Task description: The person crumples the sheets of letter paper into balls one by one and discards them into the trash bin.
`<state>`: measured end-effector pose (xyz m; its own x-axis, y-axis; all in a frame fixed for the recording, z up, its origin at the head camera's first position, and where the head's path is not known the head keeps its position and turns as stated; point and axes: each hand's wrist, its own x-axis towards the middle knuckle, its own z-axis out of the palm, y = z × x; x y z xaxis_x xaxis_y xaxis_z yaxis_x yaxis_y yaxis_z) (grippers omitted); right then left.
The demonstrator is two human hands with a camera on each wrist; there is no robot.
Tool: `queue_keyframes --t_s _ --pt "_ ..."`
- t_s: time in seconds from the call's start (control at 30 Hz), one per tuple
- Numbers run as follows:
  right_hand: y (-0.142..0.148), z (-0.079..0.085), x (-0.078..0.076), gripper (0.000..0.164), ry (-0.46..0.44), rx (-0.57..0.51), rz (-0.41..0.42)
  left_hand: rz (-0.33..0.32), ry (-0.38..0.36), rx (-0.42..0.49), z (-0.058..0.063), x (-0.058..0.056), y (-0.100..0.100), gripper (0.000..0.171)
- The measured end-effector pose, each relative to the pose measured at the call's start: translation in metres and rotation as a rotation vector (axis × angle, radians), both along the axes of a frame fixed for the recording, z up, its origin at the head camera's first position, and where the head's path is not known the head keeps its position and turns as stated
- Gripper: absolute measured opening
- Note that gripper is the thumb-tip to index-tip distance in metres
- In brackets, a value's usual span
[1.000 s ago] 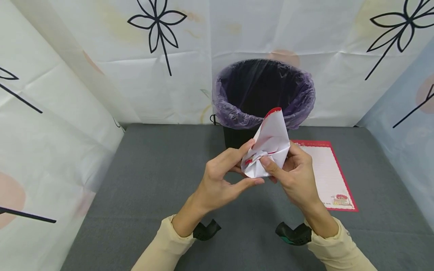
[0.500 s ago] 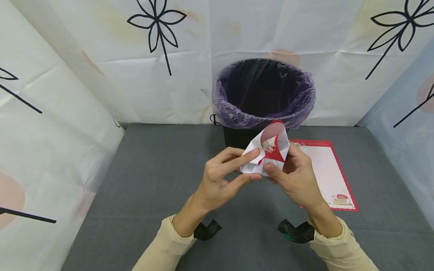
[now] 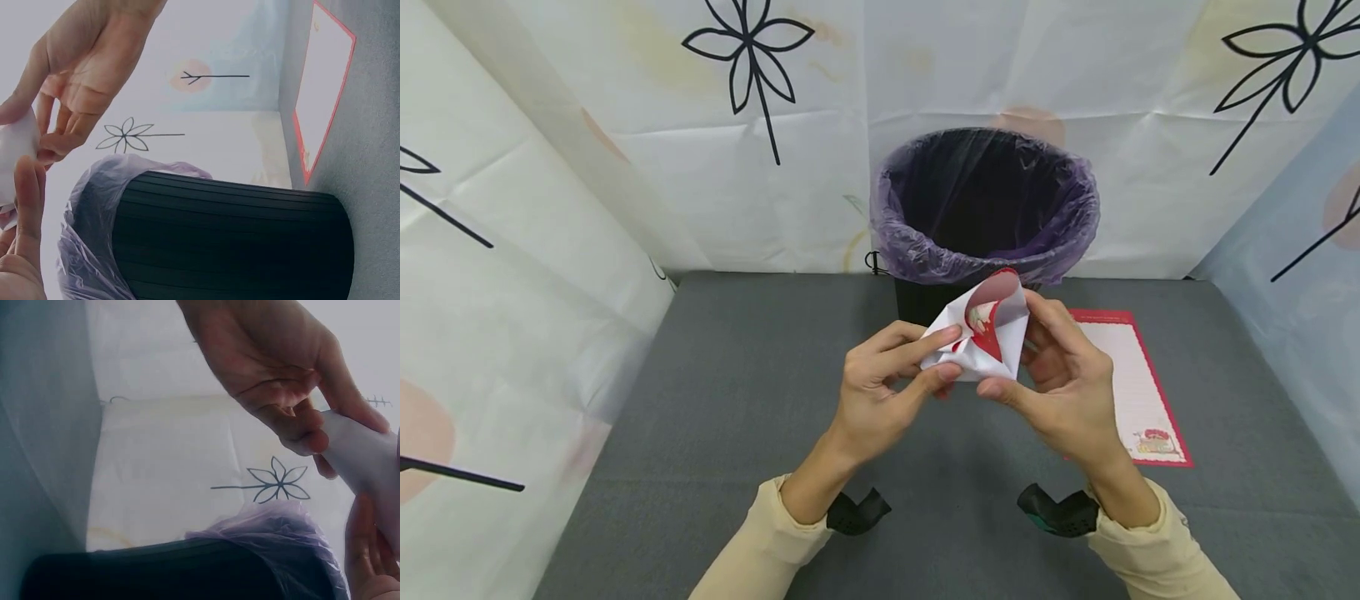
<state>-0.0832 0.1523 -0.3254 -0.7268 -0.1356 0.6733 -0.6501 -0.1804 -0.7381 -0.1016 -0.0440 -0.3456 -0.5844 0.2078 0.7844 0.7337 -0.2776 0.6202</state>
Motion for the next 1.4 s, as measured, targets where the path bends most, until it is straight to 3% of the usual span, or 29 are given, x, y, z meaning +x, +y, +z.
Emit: queue_keyframes --t_s 0.23,0.33,0.53,0.67,0.8,0.97,1.13,1.4 --pt "-0.003 -0.002 -0.002 0.077 0.131 -0.009 -0.051 -0.026 -0.046 0.013 -0.001 0.000 -0.001 0.035" --pt "-0.003 -0.002 -0.003 0.073 0.202 0.035 -0.101 -0.015 -0.060 0.008 -0.001 0.000 -0.001 0.036" --pt "-0.004 -0.003 -0.008 0.064 0.400 0.206 -0.337 0.019 -0.093 -0.007 -0.002 0.000 -0.004 0.030" --pt "-0.006 -0.005 -0.011 0.054 0.492 0.247 -0.454 0.039 -0.125 -0.022 -0.002 0.000 -0.004 0.021" --pt "-0.007 -0.006 -0.011 0.049 0.524 0.271 -0.471 0.038 -0.188 -0.031 -0.002 0.000 -0.005 0.022" --pt "-0.006 -0.005 -0.011 0.061 0.528 0.382 -0.407 0.009 -0.299 -0.015 0.000 -0.002 -0.009 0.033" --pt "-0.003 -0.007 -0.010 0.057 0.533 0.458 -0.384 0.000 -0.398 -0.046 0.002 -0.002 -0.013 0.036" --pt "-0.002 -0.009 -0.010 0.047 0.555 0.441 -0.377 0.037 -0.428 -0.088 0.005 0.001 -0.013 0.031"
